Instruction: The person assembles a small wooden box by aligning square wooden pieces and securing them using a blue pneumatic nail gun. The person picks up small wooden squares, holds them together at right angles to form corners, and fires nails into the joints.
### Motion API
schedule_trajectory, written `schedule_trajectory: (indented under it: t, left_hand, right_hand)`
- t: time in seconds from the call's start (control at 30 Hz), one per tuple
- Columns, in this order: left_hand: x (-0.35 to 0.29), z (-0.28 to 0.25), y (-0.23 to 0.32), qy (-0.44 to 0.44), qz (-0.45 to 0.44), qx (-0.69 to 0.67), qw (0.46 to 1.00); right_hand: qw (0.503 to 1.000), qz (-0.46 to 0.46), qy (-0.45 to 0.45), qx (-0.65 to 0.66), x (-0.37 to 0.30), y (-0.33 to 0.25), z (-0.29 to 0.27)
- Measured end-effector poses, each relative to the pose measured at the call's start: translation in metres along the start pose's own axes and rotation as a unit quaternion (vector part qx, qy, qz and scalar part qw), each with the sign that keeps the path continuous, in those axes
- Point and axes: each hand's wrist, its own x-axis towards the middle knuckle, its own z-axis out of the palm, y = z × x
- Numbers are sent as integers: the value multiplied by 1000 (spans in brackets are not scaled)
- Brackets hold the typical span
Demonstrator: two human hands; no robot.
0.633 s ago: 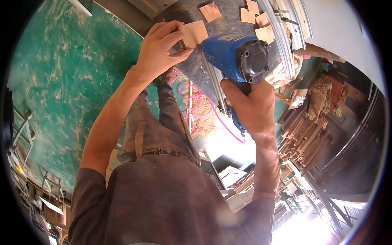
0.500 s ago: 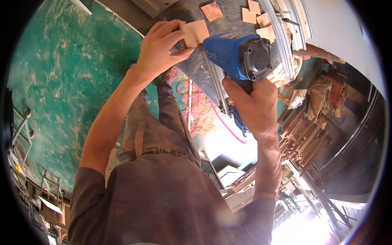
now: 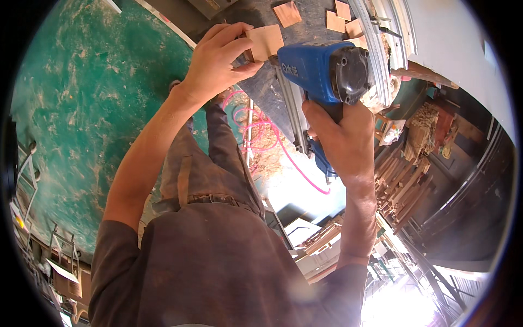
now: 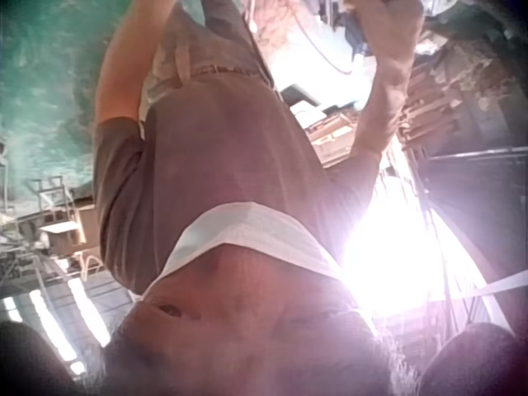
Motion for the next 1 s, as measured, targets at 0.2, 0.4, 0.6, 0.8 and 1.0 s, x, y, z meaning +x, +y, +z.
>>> schedule_trajectory:
  t: [0.2, 0.4, 0.6, 0.8, 1.0]
  left_hand:
    - [-1, 1, 0, -9, 0, 1, 1000]
    - [-4, 0, 1, -15, -12, 1, 1000]
    - [7, -4, 8, -28, -11, 18, 999]
    - [33, -23, 22, -178, -388, -210, 880]
    - [60, -49, 58, -67, -495, -589, 636]
  right_hand:
    - [1000, 10, 8, -17, -3, -4, -2]
    - [997, 15, 72, 32, -29, -15, -18]
    - [970, -32, 214, 110, -55, -5, -42]
    - [962, 66, 244, 107, -94, 39, -54]
    - [947, 120, 237, 183, -125, 91, -48]
